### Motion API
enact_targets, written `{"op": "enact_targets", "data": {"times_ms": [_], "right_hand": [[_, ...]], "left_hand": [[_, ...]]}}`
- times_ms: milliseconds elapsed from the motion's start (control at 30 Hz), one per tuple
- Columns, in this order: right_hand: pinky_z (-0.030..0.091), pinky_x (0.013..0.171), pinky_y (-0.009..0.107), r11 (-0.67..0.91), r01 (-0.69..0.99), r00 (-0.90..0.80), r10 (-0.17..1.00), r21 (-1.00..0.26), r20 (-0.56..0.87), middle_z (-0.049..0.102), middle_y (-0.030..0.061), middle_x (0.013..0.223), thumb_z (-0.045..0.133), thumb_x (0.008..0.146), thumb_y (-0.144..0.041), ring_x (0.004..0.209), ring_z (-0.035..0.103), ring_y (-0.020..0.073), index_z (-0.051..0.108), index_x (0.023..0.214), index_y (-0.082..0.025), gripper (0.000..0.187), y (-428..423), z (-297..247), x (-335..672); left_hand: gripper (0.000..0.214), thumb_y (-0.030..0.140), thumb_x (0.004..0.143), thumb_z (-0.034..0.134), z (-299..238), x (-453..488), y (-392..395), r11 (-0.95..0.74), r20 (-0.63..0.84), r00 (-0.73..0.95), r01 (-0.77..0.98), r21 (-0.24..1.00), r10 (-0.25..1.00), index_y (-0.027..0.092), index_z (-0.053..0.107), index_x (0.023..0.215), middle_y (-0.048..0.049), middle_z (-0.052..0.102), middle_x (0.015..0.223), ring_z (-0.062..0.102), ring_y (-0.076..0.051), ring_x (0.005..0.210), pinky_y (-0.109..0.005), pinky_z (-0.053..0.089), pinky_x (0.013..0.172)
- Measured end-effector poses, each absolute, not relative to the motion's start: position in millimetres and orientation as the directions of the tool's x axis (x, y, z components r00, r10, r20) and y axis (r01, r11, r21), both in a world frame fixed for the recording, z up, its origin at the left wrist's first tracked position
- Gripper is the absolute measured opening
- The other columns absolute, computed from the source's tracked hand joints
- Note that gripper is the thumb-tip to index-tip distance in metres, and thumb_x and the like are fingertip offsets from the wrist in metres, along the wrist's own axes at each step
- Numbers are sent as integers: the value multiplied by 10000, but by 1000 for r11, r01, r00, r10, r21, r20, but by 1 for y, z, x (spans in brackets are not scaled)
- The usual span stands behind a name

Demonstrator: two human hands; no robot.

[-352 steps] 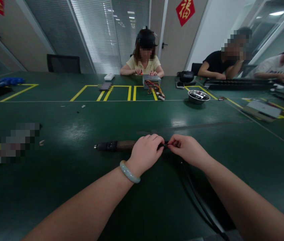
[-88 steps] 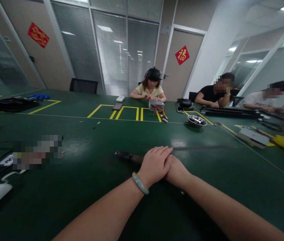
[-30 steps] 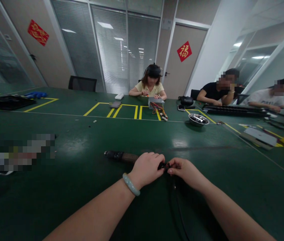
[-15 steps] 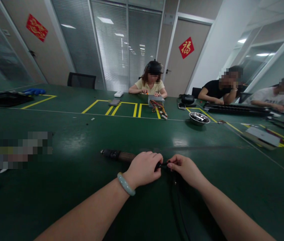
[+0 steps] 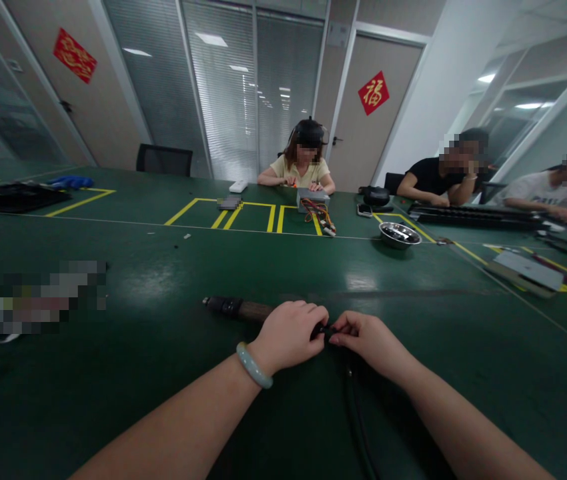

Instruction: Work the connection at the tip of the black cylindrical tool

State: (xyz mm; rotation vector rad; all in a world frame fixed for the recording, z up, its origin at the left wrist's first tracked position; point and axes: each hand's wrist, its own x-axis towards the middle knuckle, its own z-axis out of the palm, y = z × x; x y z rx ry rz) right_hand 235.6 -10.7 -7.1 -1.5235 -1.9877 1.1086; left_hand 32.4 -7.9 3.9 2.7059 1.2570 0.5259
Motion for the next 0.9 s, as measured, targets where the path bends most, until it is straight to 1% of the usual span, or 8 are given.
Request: {"op": "enact_targets", "data": {"times_ms": [200,367,500,700,800,900], "right_hand": [[400,579,223,88,648,-340,923,-757,-183,661,-13,746,652,759,-353,674,588,133,663,865,-200,187,-10,-8,237],[423,642,246,55,669,-351,902,-741,-251,679,1,791,660,749,-367,728,610,155,688,922,-212,234,-12,-6,239],[432,668,257,67,714,-358,891,-697,-281,687,5,831,664,743,-380,749,618,165,695,957,-227,264,-14,-1,241],[438,682,262,92,705,-410,862,-703,-299,688,11,852,634,769,-342,772,622,169,687,978,-222,247,-15,5,244],[434,659,262,108,694,-432,854,-712,-291,690,4,844,586,805,-316,751,617,161,684,964,-222,208,-16,5,244],[420,606,262,105,693,-411,871,-713,-271,686,4,819,531,843,-319,684,597,149,683,930,-215,204,-17,1,240]], "left_hand": [[128,296,807,582,4,33,-8,-653,263,601,724,222,755,230,560,914,-5,609,890,562,-191,870,-324,425,769],[128,296,811,585,3,33,-8,-652,257,601,723,227,757,234,565,921,-10,614,899,566,-194,882,-320,422,777],[108,287,818,580,5,32,-9,-681,279,624,699,218,730,235,564,911,-7,607,936,563,-184,865,-311,420,756],[93,276,846,552,4,31,-9,-709,301,645,675,205,702,228,562,925,-15,587,966,555,-186,902,-306,419,775],[82,273,857,548,3,32,-10,-706,309,639,677,208,704,228,555,925,-11,582,953,552,-183,893,-309,411,783],[66,262,852,564,3,32,-12,-688,331,611,694,214,719,227,546,905,-2,578,932,546,-181,881,-309,406,782]]}}
